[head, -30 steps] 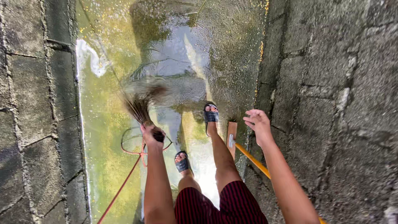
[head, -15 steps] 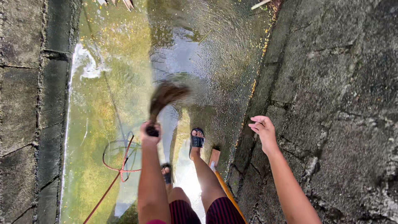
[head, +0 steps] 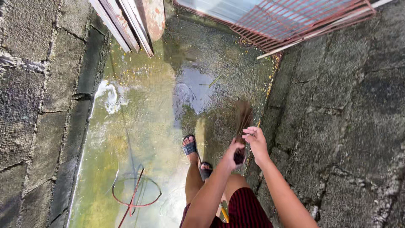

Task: The person sweeps a wet concrete floor using a stick broom and moves water and debris with a squeegee. They navigate around several basins and buckets while cleaning the outdoor area.

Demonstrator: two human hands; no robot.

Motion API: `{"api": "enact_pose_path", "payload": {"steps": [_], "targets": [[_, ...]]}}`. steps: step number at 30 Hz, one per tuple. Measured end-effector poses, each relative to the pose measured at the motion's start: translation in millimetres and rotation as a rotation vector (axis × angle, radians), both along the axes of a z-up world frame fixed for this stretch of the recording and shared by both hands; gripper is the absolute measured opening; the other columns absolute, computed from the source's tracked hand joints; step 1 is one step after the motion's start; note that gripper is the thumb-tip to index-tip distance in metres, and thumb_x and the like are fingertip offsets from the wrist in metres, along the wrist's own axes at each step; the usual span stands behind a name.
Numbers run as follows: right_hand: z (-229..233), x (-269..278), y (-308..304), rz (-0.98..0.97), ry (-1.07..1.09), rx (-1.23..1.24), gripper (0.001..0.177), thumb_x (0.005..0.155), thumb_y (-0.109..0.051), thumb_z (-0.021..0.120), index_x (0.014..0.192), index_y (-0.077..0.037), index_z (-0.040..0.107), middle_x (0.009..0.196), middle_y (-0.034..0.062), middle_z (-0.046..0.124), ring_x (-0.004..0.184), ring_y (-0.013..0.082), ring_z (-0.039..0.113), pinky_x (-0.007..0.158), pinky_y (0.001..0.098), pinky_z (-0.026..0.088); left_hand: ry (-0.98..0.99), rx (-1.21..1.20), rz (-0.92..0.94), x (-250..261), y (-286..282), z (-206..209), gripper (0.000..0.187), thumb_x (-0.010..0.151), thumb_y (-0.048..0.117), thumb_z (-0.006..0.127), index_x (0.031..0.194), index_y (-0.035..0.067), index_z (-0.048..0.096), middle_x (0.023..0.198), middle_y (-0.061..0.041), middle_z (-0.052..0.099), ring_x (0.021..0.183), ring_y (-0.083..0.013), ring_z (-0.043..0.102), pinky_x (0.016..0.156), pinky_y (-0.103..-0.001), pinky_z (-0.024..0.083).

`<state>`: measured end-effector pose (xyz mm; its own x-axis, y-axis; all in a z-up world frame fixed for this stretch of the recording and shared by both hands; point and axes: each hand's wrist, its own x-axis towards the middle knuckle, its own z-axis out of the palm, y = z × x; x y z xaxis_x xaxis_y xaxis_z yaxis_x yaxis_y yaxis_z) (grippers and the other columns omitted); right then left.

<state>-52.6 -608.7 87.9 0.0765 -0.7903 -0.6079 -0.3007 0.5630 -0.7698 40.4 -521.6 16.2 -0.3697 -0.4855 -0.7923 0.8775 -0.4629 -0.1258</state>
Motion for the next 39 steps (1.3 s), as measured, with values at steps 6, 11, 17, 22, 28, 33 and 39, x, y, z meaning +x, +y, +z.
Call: {"api": "enact_pose_path", "payload": {"steps": [6, 11, 17, 22, 28, 33, 39], "targets": [[-3, 0, -78, 0.054, -0.075, 0.014, 0.034, 0.096, 0.0, 0.048, 0.13, -0.003, 0.049, 0.13, 0.0138, 0.063, 0.108, 0.0204, 0.067, 0.096, 0.0344, 0.052, -0.311, 0.014, 0.572, 184, -10, -145, 0.027, 0.081, 0.024, 0.079, 0.099, 0.008, 0.065, 0.077, -0.009, 0.066, 0.065, -0.0191, 0.065, 0.058, -0.029, 0.054], [-31, -25, -133, 0.181, -0.053, 0.117, 0.033, 0.096, 0.0, 0.049, 0.129, -0.003, 0.049, 0.125, 0.0128, 0.064, 0.102, 0.0206, 0.067, 0.09, 0.034, 0.054, -0.674, -0.097, 0.854, 226, 59, -85, 0.026, 0.092, 0.012, 0.074, 0.104, 0.017, 0.051, 0.073, 0.002, 0.052, 0.058, -0.0152, 0.054, 0.051, -0.034, 0.048], [-34, 20, -228, 0.391, -0.062, -0.149, 0.033, 0.095, 0.006, 0.047, 0.128, 0.0, 0.05, 0.118, 0.0144, 0.065, 0.094, 0.0183, 0.066, 0.087, 0.0315, 0.053, -0.823, 0.033, 0.201, 36, -119, 25, 0.095, 0.084, 0.017, 0.072, 0.162, 0.024, 0.019, 0.151, -0.007, 0.054, 0.133, -0.0214, 0.056, 0.112, -0.038, 0.038], [-43, 86, -269, 0.624, -0.024, -0.347, 0.032, 0.096, 0.007, 0.046, 0.127, 0.002, 0.051, 0.112, 0.0142, 0.067, 0.09, 0.0174, 0.064, 0.084, 0.0307, 0.053, -1.24, -0.197, -0.916, 20, -207, -14, 0.084, 0.096, 0.038, 0.065, 0.165, 0.048, 0.019, 0.127, -0.029, 0.063, 0.111, -0.0437, 0.066, 0.098, -0.05, 0.054], [-151, 169, -234, 0.96, -0.115, -0.319, 0.038, 0.094, 0.006, 0.05, 0.131, -0.002, 0.046, 0.11, 0.0115, 0.068, 0.087, 0.0159, 0.066, 0.082, 0.0299, 0.053, -1.388, 0.387, -1.257, 158, -62, -235, 0.064, 0.106, 0.035, 0.055, 0.161, 0.03, 0.022, 0.133, -0.025, 0.057, 0.092, -0.0341, 0.076, 0.059, -0.045, 0.064], [-241, 215, -208, 1.197, -0.055, -0.235, 0.041, 0.094, 0.003, 0.05, 0.134, -0.005, 0.043, 0.11, 0.0093, 0.068, 0.089, 0.0159, 0.069, 0.081, 0.0312, 0.055, -1.215, 1.098, -0.783, 207, 176, -275, 0.075, 0.1, 0.033, 0.054, 0.157, 0.061, 0.016, 0.1, -0.022, 0.072, 0.083, -0.0367, 0.077, 0.066, -0.052, 0.062], [-303, 297, -198, 1.396, -0.007, -0.53, 0.05, 0.091, 0.003, 0.054, 0.138, -0.006, 0.04, 0.116, 0.0078, 0.068, 0.093, 0.0198, 0.068, 0.082, 0.0371, 0.056, -1.274, 1.124, -0.032, 164, 88, -247, 0.08, 0.092, 0.038, 0.061, 0.157, 0.057, 0.02, 0.092, -0.025, 0.075, 0.077, -0.0407, 0.076, 0.07, -0.051, 0.061]]}}
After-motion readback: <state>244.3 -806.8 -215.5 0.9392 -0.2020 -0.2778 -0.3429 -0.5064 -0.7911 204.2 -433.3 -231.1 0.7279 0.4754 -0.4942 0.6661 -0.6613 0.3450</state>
